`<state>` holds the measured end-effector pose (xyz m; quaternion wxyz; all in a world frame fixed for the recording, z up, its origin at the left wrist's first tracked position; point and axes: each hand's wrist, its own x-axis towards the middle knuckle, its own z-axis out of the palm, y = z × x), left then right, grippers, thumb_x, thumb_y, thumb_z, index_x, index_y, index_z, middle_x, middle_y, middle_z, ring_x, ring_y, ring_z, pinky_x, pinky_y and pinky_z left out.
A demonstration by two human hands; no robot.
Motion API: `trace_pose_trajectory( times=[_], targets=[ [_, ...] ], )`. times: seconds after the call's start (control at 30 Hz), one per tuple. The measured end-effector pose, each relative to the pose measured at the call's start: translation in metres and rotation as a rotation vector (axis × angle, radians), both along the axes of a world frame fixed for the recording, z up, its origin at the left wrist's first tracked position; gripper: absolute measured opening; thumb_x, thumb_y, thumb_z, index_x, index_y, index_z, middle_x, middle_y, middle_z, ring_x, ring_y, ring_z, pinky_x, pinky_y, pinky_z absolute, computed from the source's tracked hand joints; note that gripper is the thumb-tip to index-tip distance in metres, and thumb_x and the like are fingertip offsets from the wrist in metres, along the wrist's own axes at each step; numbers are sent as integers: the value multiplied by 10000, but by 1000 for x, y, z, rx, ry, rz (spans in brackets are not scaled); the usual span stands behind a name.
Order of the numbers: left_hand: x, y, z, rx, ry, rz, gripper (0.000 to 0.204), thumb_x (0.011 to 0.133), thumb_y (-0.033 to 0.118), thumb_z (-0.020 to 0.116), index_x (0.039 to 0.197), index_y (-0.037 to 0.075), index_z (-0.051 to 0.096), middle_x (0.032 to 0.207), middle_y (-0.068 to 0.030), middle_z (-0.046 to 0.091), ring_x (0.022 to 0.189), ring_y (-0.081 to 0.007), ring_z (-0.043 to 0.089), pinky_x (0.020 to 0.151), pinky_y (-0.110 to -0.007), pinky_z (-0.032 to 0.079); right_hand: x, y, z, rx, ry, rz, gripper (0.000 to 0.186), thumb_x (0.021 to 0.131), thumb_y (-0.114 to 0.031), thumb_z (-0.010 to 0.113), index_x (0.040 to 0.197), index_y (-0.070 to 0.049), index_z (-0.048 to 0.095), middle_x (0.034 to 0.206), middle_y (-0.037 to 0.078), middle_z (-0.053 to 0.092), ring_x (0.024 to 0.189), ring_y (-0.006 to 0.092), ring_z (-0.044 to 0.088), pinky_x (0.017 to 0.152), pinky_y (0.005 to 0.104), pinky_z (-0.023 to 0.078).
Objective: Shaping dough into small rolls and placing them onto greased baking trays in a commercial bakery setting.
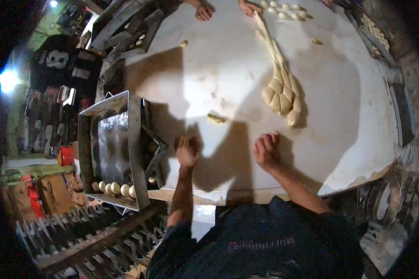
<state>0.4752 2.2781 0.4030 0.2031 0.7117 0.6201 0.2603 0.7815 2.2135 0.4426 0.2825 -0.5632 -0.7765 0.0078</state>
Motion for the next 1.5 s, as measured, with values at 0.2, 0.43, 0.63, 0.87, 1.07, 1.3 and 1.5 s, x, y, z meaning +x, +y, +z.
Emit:
trace_pose_trajectory(
  times=[0.2, 0.43, 0.63, 0.87, 1.07, 1.3, 1.5],
  targets=[
    [53, -8, -13, 23, 76, 30, 328, 856, 176, 515, 1138, 11, 547, 1114, -178, 576, 1009, -330, 548, 984, -442, 355, -73, 62, -32, -206, 245, 81, 211, 806, -126, 651, 936, -6, 537, 913, 164, 541, 713, 283, 556, 692, 371, 464],
    [61, -52, 39, 186, -56, 97, 357, 855, 70, 530, 1209, 58, 485, 1086, -180, 550, 874, -305, 580, 726, -413, 492, -106, 110, -15, -944, 925, 103, 265, 843, -83, 526, 1082, 17, 470, 1066, 255, 507, 871, 438, 548, 739, 476, 464],
    [111, -9, 92, 188, -475, -71, 319, 968, 209, 426, 1227, 28, 473, 926, -127, 604, 668, -160, 579, 613, -289, 466, -61, 82, 50, -358, 690, 398, 188, 877, -152, 504, 1024, -37, 475, 762, 209, 591, 706, 423, 579, 611, 473, 452],
    [157, -27, 60, -54, -663, -522, 232, 900, 84, 526, 1121, 15, 542, 987, -158, 598, 865, -304, 606, 730, -352, 487, 27, 23, 23, -698, 1113, 55, 288, 928, -318, 475, 958, -36, 525, 635, 42, 517, 563, 113, 494, 533, 313, 419],
    [175, -59, 89, -160, -392, -520, 236, 908, 150, 500, 1114, 41, 540, 1024, -198, 588, 970, -368, 576, 802, -411, 477, 17, -42, 23, -373, 731, -26, 342, 962, -300, 436, 825, -7, 547, 671, 126, 524, 586, 228, 529, 569, 346, 412],
    [147, -58, 74, -112, 247, -1027, 218, 921, 138, 442, 1034, -15, 548, 924, -182, 617, 845, -356, 604, 697, -451, 473, 14, -51, -49, 30, 400, -139, 309, 929, -205, 498, 715, 17, 473, 615, 192, 436, 535, 396, 454, 503, 433, 367],
    [125, -24, 169, -503, 353, -404, 612, 932, 505, 407, 1338, 47, 390, 1181, -213, 560, 1005, -373, 585, 866, -500, 475, 48, -52, -56, -251, 451, -317, 203, 871, -178, 588, 764, -7, 571, 699, 180, 550, 641, 343, 575, 604, 401, 464]
  ],
)
